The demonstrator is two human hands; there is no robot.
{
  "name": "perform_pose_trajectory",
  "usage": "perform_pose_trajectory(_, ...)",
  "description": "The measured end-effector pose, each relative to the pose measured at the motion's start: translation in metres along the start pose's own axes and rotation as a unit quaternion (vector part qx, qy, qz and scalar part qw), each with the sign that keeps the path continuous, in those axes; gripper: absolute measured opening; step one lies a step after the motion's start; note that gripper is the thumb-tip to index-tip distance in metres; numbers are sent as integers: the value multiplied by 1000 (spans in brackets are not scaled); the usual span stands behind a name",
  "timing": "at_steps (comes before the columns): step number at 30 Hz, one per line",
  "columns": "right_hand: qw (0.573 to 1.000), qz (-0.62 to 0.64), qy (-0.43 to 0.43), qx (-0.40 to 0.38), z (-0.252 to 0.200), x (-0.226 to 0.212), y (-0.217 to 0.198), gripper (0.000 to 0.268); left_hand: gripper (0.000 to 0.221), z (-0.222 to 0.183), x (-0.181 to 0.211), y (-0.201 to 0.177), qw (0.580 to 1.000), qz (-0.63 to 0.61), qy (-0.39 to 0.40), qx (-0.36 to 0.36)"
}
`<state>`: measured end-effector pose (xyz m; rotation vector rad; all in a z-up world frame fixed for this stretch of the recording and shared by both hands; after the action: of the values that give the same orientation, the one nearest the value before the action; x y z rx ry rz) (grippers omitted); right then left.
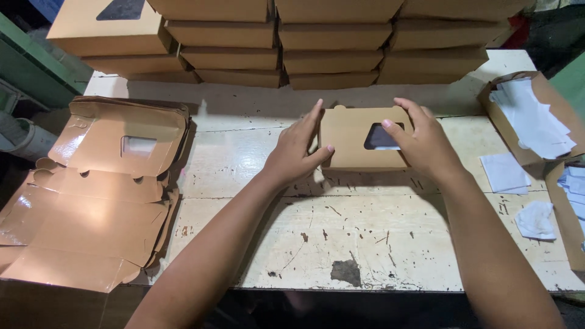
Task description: Assembling a cardboard food box from a flat template and inserting a paper liner
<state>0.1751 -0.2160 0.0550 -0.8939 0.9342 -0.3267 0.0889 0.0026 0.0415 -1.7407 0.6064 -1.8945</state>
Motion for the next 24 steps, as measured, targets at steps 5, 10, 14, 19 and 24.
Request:
perform_pose_trajectory(5, 997, 63, -34, 32, 1, -36, 3, 46, 82, -3, -4, -10, 995, -101, -13, 14)
perform_pose_trajectory(10, 994, 64, -74, 44, -1, -43, 14, 40, 56, 1, -16, -19, 988, -143, -19, 59)
perform_pose_trajectory(14, 996, 17, -82, 40, -3, -42, 17, 42, 41, 6, -24, -17, 978, -196, -43, 57)
perform_pose_trajectory(19, 968, -130, -215, 2, -10, -94, 10, 88, 31, 6, -25, -19, 971, -229, -39, 59)
perform_pose_trajectory(24, 931, -197, -291, -100, -22, -118, 27, 113, 34, 9, -38, -21, 961, -268, -40, 63)
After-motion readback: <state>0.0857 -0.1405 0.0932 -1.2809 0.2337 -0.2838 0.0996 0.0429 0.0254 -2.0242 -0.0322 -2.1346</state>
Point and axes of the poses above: each hand's wrist, its own z-axis towards the middle knuckle, its own y-axis out of the palm, x = y × z, the point moved 10 cm from there along z, towards the middle knuckle, and after that the axes turned 12 degrees about -y, right-handed, at the moved point
